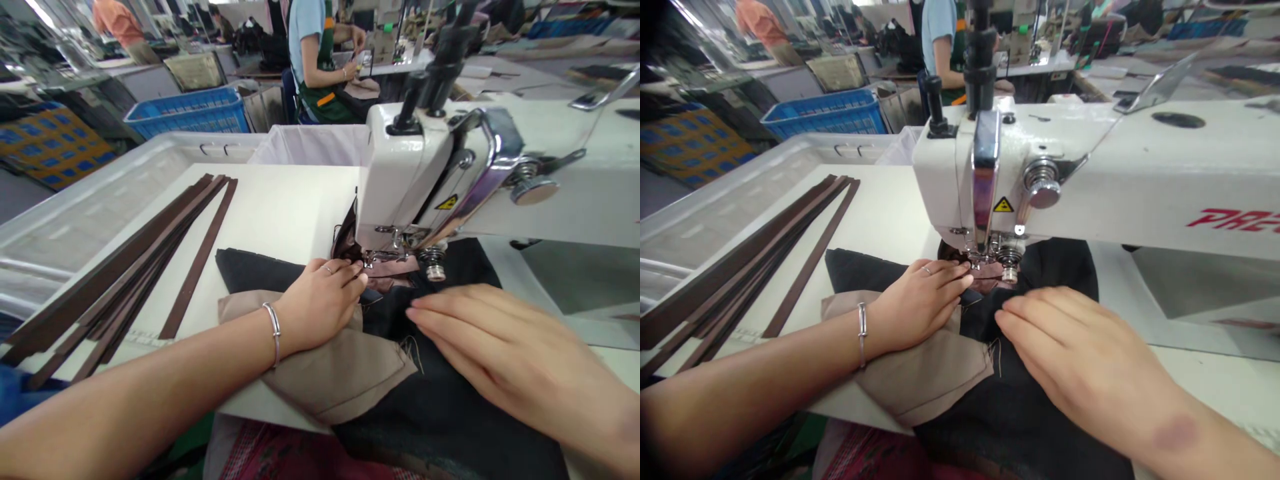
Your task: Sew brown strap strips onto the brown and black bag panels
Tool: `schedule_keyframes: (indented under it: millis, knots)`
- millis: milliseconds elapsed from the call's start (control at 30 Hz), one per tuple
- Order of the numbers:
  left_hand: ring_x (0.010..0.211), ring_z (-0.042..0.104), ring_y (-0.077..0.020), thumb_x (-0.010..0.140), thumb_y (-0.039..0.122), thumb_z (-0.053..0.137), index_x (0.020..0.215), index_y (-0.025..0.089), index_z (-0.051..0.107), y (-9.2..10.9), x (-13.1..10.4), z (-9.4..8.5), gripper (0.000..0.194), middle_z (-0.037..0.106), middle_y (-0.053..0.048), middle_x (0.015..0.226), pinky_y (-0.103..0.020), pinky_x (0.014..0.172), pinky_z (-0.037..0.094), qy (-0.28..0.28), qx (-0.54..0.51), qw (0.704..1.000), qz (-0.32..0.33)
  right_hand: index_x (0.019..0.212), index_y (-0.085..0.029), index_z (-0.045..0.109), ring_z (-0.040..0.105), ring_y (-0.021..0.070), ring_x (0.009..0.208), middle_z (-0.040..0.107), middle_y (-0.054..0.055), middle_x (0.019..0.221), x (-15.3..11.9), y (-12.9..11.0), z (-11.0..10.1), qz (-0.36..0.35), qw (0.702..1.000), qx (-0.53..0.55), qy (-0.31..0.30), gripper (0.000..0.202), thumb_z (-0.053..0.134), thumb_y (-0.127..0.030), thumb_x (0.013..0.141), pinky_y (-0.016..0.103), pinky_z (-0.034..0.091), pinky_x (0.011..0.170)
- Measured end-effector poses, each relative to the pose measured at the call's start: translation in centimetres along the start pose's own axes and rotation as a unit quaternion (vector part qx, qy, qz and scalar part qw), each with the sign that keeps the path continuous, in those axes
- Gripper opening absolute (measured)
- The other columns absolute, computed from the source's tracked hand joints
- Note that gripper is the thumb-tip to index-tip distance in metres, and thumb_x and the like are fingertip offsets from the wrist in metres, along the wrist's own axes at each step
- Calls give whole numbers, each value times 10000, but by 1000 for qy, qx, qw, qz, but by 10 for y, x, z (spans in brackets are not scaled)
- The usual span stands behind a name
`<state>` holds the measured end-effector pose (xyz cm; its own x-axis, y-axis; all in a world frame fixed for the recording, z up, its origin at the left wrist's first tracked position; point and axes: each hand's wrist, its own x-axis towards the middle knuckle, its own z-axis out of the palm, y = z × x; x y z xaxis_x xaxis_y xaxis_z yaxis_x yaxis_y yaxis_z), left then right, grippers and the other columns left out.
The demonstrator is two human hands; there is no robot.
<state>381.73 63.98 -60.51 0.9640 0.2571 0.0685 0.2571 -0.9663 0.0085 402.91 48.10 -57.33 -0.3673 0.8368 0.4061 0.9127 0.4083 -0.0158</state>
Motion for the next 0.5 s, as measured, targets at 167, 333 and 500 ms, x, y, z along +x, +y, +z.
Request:
schedule_keyframes:
  millis: [167, 333, 500]
  knots:
    - [1276, 396, -254, 966, 291, 361, 1340, 179, 445, 0, 0, -1, 399, 443, -81, 1413, -429, 1011, 353, -3, -6, 1000, 0, 1180, -179, 611, 588, 244, 1045, 633, 88, 1173, 35, 23, 36, 43, 998, -23, -26, 295, 496, -188, 909, 412, 482, 917]
    - [1268, 403, -265, 965, 298, 358, 1357, 159, 430, 0, 2, -2, 422, 443, -102, 1409, -442, 1019, 350, -7, -7, 1000, 6, 1008, -178, 686, 630, 237, 869, 685, 81, 972, 37, 30, 51, 104, 993, -56, 26, 214, 506, -167, 893, 359, 520, 762]
    - [1276, 399, -268, 968, 297, 343, 1360, 150, 429, 0, 3, -3, 427, 440, -117, 1409, -453, 1021, 353, -15, -10, 1000, 9, 960, -159, 696, 623, 207, 731, 687, 82, 887, 34, 29, 56, 126, 986, -102, 40, 185, 520, -179, 905, 315, 479, 626]
